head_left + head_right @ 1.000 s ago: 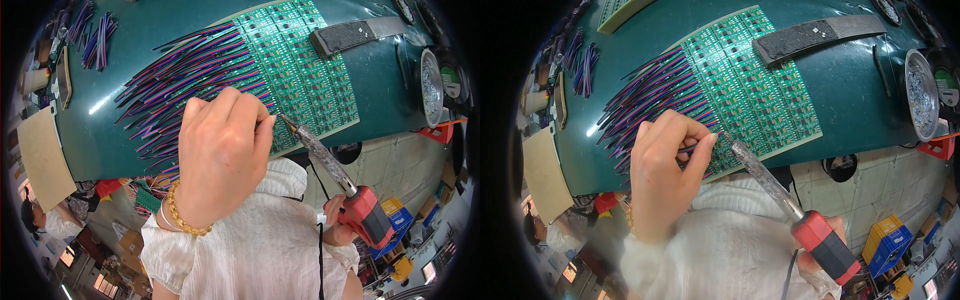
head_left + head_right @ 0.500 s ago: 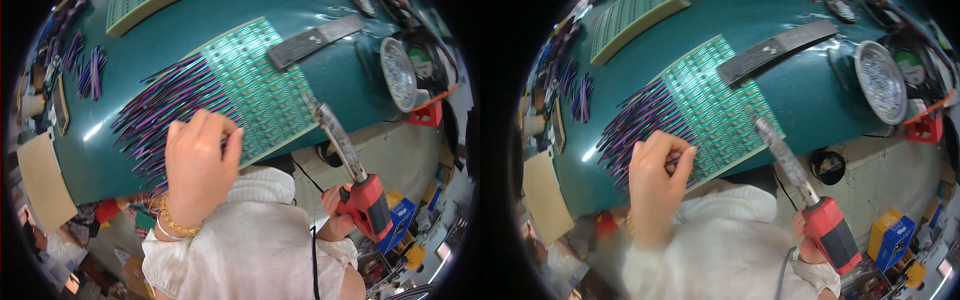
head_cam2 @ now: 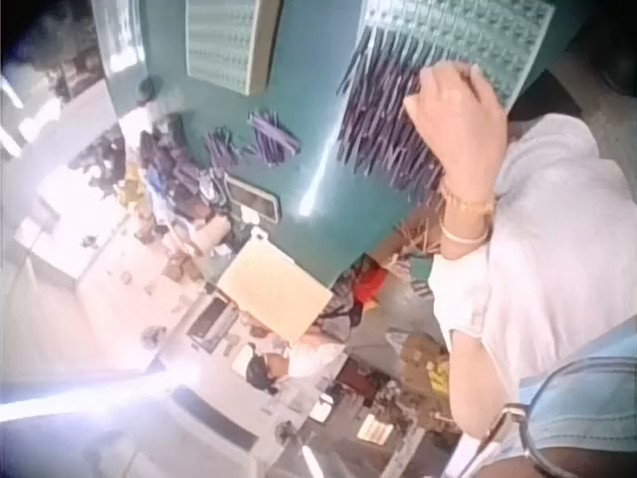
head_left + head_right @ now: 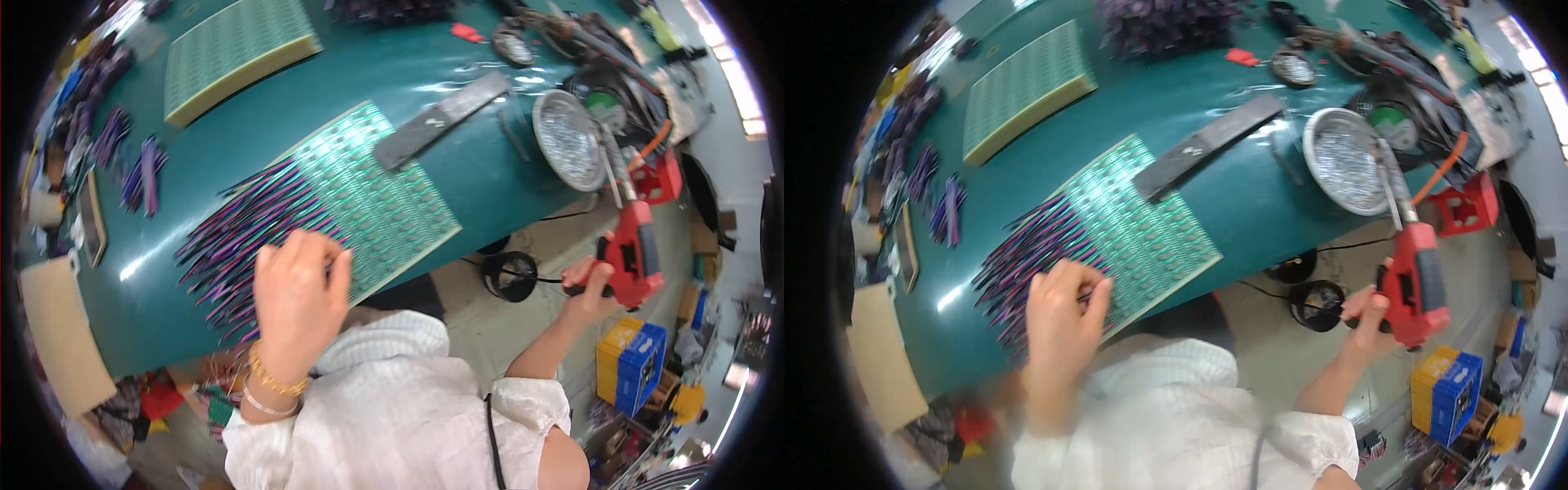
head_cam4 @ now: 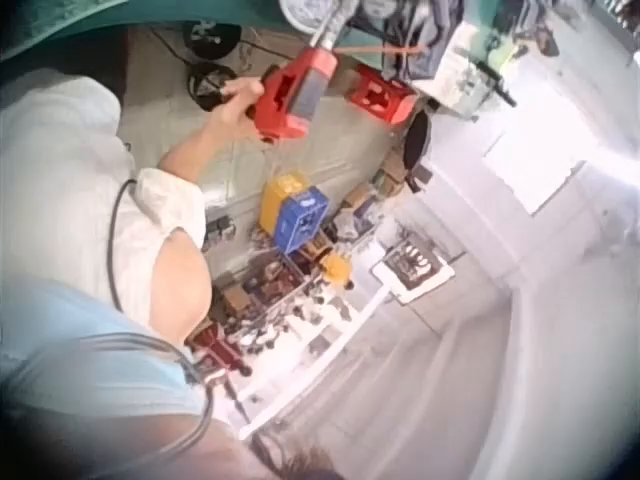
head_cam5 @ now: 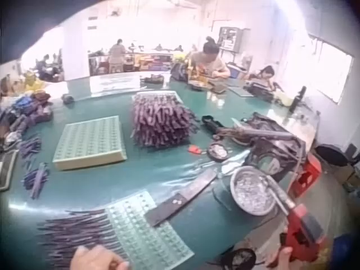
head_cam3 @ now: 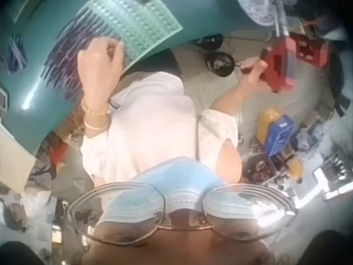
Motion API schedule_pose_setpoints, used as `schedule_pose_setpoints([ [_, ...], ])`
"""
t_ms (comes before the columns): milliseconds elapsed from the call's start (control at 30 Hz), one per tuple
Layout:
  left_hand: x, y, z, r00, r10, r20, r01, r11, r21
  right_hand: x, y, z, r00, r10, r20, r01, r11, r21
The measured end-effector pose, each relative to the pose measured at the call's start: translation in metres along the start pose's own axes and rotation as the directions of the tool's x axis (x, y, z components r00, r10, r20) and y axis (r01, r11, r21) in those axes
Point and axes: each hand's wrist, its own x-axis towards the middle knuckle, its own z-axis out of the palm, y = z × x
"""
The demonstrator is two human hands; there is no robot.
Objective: The person solders ribbon cables to a circuit board panel by positioning each cable end onto the board by hand and applying a soldering iron.
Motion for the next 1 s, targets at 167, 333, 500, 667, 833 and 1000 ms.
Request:
schedule_pose_setpoints([
  [167,-0.001,0.004,0.007,0.997,0.067,0.031,-0.07,0.993,0.09,-0.023,0.012,-0.003,0.983,0.13,0.131,-0.152,0.972,0.178],
  [333,0.021,-0.028,-0.034,0.972,0.067,-0.224,-0.007,0.967,0.255,-0.027,0.008,-0.004,0.969,0.074,0.235,-0.131,0.962,0.238],
  [500,0.058,-0.184,-0.101,0.851,-0.124,-0.511,0.402,0.78,0.48,-0.033,0.016,-0.006,0.934,0.079,0.348,-0.184,0.943,0.279],
  [667,0.078,-0.186,-0.093,0.898,-0.313,-0.311,0.369,0.918,0.143,-0.042,0.01,0.001,0.934,0.105,0.341,-0.203,0.942,0.266],
  [833,0.066,-0.159,-0.084,0.933,-0.287,-0.217,0.291,0.957,-0.013,-0.046,0.003,0.008,0.946,0.139,0.293,-0.212,0.949,0.233],
  [1000,0.051,-0.154,-0.084,0.921,-0.27,-0.28,0.249,0.962,-0.11,-0.048,0.0,0.008,0.944,0.145,0.297,-0.223,0.942,0.25],
])
